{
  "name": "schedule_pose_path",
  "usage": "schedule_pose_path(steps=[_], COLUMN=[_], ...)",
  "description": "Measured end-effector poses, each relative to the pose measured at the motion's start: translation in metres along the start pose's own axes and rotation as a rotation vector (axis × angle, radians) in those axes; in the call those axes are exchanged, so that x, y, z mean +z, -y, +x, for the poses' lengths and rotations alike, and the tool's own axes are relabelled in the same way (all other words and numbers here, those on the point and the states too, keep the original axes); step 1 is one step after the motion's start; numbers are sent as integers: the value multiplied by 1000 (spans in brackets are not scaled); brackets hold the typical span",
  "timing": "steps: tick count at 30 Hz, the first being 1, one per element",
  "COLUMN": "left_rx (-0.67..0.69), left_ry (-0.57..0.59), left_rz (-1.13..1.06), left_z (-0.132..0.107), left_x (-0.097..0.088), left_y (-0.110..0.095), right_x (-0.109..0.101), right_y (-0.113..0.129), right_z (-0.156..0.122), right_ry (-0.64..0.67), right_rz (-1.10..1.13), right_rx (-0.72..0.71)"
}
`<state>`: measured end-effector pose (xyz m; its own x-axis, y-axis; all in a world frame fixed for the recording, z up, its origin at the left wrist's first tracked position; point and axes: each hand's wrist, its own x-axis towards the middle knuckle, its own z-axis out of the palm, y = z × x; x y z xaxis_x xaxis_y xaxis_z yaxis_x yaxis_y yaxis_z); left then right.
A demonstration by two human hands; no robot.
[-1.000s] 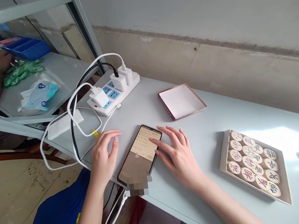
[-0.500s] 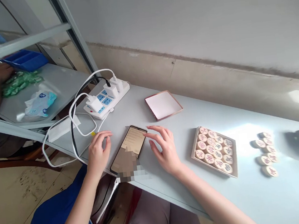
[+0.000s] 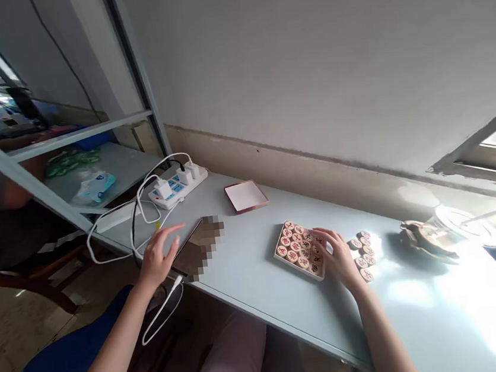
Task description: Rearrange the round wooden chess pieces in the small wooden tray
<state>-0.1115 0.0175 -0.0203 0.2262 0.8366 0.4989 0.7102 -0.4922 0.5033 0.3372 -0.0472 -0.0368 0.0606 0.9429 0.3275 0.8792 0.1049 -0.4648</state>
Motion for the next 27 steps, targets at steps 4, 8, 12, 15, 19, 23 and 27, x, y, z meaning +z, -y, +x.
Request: schedule_pose_path(steps=[4, 8, 12, 15, 19, 23, 27], left_rx=[101, 102, 127, 131, 101, 91, 77], left_ry=[158, 250, 300, 311, 274, 216, 222], left_rz=[92, 184, 219, 234, 214, 200, 214], left_z=[-28, -37, -31, -28, -31, -35, -37], left_x=[-7, -3, 3, 7, 9, 9, 9], left_y=[-31, -43, -46, -46, -41, -40, -39], right_x=[12, 13, 11, 12, 14, 12, 9], right_y=[-10, -6, -6, -7, -8, -7, -6], right_z=[-5, -3, -6, -7, -6, -4, -3], right_ry=[-2, 6, 14, 11, 0, -6, 46], right_rz=[-29, -36, -29, -31, -48, -99, -99], right_rx=[6, 34, 35, 39, 35, -3, -58])
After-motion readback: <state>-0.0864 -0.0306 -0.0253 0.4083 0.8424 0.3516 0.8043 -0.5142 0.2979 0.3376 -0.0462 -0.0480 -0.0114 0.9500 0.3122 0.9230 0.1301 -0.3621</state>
